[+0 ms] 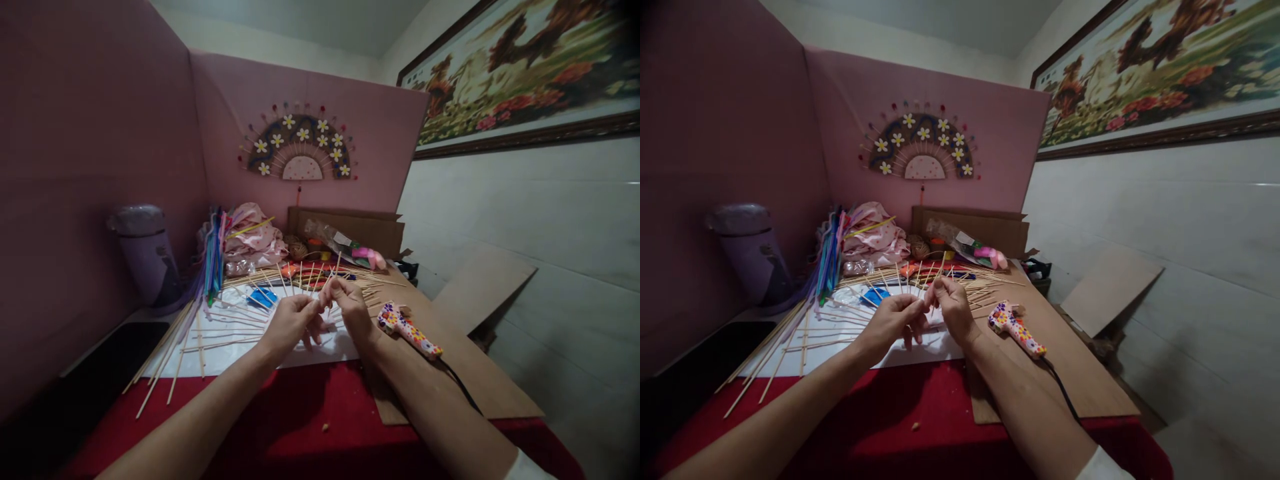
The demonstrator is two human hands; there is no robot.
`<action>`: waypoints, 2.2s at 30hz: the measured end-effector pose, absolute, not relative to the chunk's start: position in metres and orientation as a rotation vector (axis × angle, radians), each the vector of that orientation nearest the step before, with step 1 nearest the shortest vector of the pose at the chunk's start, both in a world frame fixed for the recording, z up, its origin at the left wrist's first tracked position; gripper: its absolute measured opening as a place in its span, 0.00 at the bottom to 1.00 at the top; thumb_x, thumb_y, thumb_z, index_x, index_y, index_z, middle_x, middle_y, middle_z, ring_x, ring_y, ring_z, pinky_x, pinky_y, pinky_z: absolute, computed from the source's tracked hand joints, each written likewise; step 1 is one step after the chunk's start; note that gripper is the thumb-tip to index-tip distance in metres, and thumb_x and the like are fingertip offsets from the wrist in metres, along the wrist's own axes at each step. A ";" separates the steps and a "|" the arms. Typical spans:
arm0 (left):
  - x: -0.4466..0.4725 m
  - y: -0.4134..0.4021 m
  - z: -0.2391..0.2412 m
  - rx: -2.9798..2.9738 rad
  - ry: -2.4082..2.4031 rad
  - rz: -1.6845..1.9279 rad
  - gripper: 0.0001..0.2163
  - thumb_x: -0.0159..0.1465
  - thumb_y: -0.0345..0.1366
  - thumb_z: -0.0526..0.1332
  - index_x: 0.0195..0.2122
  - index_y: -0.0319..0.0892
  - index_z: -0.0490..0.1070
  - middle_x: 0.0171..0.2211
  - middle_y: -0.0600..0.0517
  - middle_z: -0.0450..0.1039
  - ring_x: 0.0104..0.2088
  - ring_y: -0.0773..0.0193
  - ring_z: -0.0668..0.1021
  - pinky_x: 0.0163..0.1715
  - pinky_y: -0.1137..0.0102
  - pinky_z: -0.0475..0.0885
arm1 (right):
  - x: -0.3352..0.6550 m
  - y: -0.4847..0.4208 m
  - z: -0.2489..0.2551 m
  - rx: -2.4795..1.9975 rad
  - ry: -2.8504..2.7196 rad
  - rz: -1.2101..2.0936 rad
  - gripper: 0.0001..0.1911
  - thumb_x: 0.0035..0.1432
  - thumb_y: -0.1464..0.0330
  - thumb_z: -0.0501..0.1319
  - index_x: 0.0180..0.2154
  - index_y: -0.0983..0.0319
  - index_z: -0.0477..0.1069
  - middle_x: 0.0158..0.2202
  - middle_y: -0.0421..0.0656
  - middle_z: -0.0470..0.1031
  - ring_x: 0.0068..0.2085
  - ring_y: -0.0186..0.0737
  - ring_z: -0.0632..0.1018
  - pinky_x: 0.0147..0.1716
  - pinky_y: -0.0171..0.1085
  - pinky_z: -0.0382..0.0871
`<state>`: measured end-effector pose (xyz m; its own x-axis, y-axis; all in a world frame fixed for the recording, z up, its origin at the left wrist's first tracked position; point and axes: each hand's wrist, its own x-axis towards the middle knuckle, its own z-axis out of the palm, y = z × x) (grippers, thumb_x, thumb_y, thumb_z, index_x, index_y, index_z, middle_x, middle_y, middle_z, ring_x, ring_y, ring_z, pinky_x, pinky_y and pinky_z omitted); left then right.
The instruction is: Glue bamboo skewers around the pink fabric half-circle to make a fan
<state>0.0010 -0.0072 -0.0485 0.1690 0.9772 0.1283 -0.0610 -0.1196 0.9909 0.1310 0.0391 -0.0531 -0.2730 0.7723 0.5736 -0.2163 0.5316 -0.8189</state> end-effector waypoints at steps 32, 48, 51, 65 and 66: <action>0.001 -0.007 -0.049 0.791 0.667 1.178 0.04 0.54 0.26 0.57 0.24 0.34 0.69 0.16 0.52 0.70 0.11 0.76 0.65 0.10 0.80 0.59 | 0.124 0.029 -0.051 -0.207 -1.405 1.350 0.15 0.58 0.61 0.56 0.22 0.59 0.62 0.23 0.39 0.64 0.27 0.36 0.63 0.31 0.37 0.58; -0.003 -0.012 -0.043 0.666 0.545 1.142 0.05 0.59 0.24 0.56 0.29 0.31 0.71 0.20 0.46 0.75 0.16 0.72 0.74 0.14 0.81 0.66 | 0.126 0.027 -0.048 -0.131 -1.418 1.304 0.17 0.61 0.60 0.54 0.22 0.60 0.64 0.24 0.40 0.64 0.27 0.37 0.63 0.31 0.38 0.57; -0.002 -0.014 -0.038 0.604 0.622 1.152 0.08 0.59 0.24 0.53 0.26 0.32 0.70 0.19 0.46 0.74 0.15 0.71 0.73 0.14 0.81 0.65 | 0.126 0.027 -0.049 -0.121 -1.451 1.244 0.18 0.62 0.60 0.53 0.22 0.60 0.63 0.24 0.39 0.64 0.28 0.37 0.64 0.32 0.38 0.56; 0.004 -0.016 -0.035 0.629 0.781 1.189 0.08 0.55 0.23 0.52 0.23 0.33 0.68 0.16 0.47 0.72 0.13 0.71 0.71 0.11 0.81 0.61 | 0.126 0.031 -0.055 -0.123 -1.567 1.117 0.18 0.64 0.60 0.51 0.23 0.60 0.61 0.24 0.39 0.64 0.28 0.37 0.64 0.32 0.39 0.58; 0.005 -0.016 -0.036 0.630 0.770 1.194 0.07 0.55 0.23 0.53 0.23 0.33 0.68 0.16 0.47 0.72 0.13 0.71 0.71 0.11 0.81 0.61 | 0.126 0.032 -0.055 -0.124 -1.568 1.116 0.18 0.64 0.61 0.51 0.23 0.60 0.61 0.25 0.40 0.64 0.28 0.37 0.65 0.32 0.39 0.58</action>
<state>0.0045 -0.0157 -0.0357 0.1781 0.9656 -0.1894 -0.5707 0.2582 0.7795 0.1261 0.0315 -0.0550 -0.3444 0.6125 0.7115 -0.4715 0.5425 -0.6952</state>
